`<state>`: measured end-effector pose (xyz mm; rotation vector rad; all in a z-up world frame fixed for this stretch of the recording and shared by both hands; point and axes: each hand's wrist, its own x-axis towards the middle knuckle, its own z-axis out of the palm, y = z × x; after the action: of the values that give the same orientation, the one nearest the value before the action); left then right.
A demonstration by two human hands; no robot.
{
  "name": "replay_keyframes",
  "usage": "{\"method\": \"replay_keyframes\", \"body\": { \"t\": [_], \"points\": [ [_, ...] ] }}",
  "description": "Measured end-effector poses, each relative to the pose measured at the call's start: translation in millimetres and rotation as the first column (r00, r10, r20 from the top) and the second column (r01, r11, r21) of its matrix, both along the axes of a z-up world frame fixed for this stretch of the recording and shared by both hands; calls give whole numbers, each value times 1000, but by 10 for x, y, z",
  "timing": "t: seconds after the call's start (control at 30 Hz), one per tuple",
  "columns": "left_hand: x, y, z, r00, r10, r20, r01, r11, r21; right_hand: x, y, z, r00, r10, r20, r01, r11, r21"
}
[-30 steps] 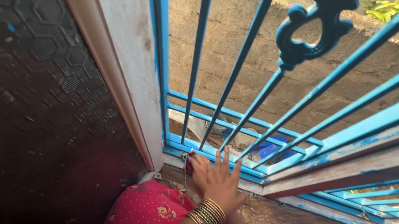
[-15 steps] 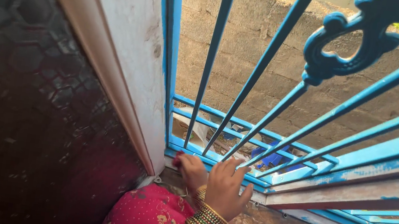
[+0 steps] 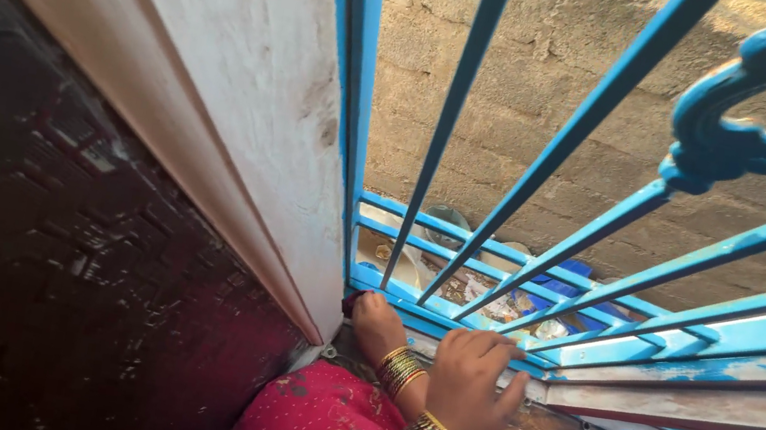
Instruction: The person sits on the floor and wipes the blue metal window grill using a cloth. They repeatedly rub the cloth along the vertical bars and horizontal frame, occasionally folding the cloth to use a cleaner side.
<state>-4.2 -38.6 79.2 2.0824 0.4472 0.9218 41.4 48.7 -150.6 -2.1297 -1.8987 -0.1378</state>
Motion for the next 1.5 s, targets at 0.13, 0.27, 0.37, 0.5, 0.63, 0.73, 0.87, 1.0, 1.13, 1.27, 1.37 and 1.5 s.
{"method": "replay_keyframes", "body": {
  "t": [0.13, 0.27, 0.37, 0.5, 0.63, 0.73, 0.87, 1.0, 1.13, 1.27, 1.37, 1.5],
  "points": [
    [83, -28, 17, 1000, 26, 0, -26, 1000, 11, -47, 1, 113, 984, 66, -164, -29, 975, 218],
    [100, -25, -68, 1000, 27, 1, -27, 999, 29, -174, 37, 201, 987, 24, -161, 3, 987, 163],
    [69, -50, -157, 999, 2, -34, -1, 999, 42, -197, 0, 250, 1000, 7, 24, -10, 991, 131],
    [3, -112, -223, 984, -71, -161, 76, 997, 25, -191, -110, 328, 983, 25, 181, -50, 989, 136],
    [34, -176, -235, 984, -89, -153, 95, 995, 36, -140, -205, 365, 992, -47, 119, 37, 996, 83],
    [85, -209, -268, 988, -93, -120, 98, 995, 36, -84, -244, 304, 995, -66, -73, 74, 991, 109],
    [123, -155, -279, 990, -82, -117, 86, 996, 30, -118, -114, 227, 989, -58, -136, 79, 984, 157],
    [148, -115, -293, 983, -103, -153, 103, 995, -8, -281, 11, 196, 969, -95, -230, 143, 969, 203],
    [201, -109, -305, 983, -116, -140, 116, 993, -13, -158, -24, 319, 956, 25, -294, 30, 983, 179],
    [180, -103, -304, 984, -122, -130, 121, 993, -16, 18, -147, 512, 959, 96, -266, -89, 995, 39],
    [171, -93, -313, 985, -125, -117, 125, 992, -8, -15, -203, 585, 952, 68, -298, -4, 978, 211],
    [137, -103, -353, 989, -90, -115, 89, 996, -14, -262, -165, 610, 953, -80, -292, 168, 942, 289]
  ]
}}
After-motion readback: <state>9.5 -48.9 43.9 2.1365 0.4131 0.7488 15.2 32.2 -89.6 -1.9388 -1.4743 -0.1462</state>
